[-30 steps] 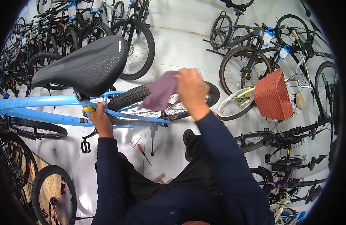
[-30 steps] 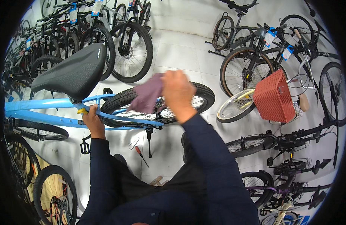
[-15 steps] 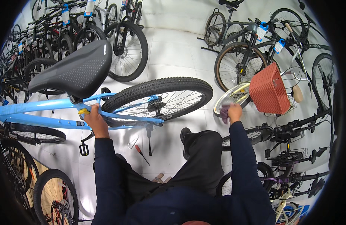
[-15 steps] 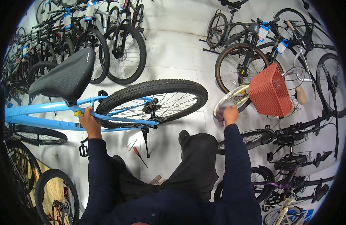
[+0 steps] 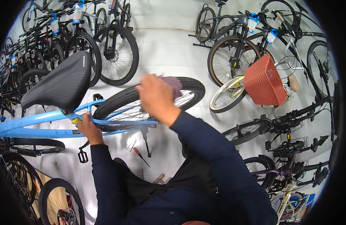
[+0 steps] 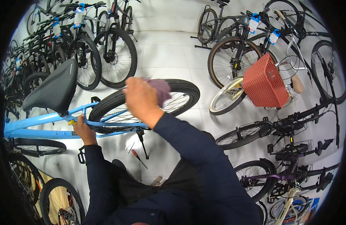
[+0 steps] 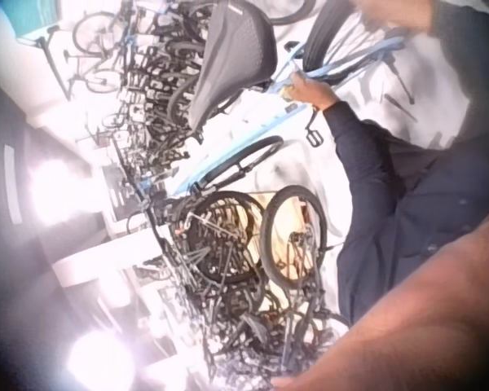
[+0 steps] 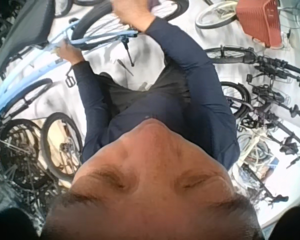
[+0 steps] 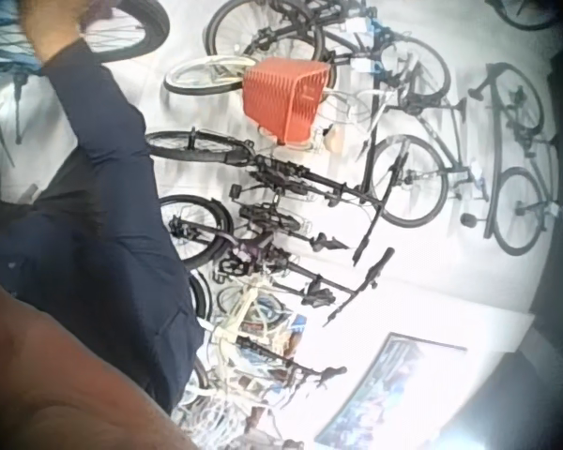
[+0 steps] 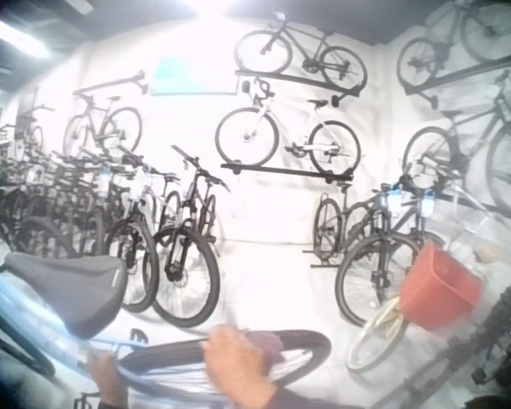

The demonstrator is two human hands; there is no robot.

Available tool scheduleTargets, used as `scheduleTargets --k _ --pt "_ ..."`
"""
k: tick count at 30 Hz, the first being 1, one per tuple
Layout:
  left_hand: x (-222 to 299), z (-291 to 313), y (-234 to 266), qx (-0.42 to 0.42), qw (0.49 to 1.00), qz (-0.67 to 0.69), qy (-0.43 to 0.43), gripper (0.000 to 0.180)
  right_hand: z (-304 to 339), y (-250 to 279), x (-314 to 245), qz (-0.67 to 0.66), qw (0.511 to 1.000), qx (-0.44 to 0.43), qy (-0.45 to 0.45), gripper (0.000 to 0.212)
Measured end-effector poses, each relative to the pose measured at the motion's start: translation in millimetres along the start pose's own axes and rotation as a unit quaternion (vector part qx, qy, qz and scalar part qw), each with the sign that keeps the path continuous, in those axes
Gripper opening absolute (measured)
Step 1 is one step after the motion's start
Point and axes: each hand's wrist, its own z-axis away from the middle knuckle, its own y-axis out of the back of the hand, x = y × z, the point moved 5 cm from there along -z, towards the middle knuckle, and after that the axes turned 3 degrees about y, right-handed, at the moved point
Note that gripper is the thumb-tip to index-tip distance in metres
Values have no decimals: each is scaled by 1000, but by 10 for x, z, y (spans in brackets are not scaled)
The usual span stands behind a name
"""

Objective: The person wipes the rear wheel, frame, and seat of a light blue bicycle with a purple cloth. They then use a yellow tool to adjust or tighten components on the frame and seat post.

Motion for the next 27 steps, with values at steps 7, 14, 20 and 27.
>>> scheduleTargets --k 7,14,20,27 --pt "86 62 -18 -15 998 -52 8 19 113 -883 -1108 89 982 -85 145 19" --pt "240 120 -89 -56 964 -197 -167 17 64 -1068 -1194 119 980 -52 153 23" --pt "109 73 -71 -42 999 -7 -27 14 -64 -911 -1105 148 976 -34 158 12" --pt "68 59 -31 -21 998 45 31 13 -218 -299 -591 104 992 -44 52 8"
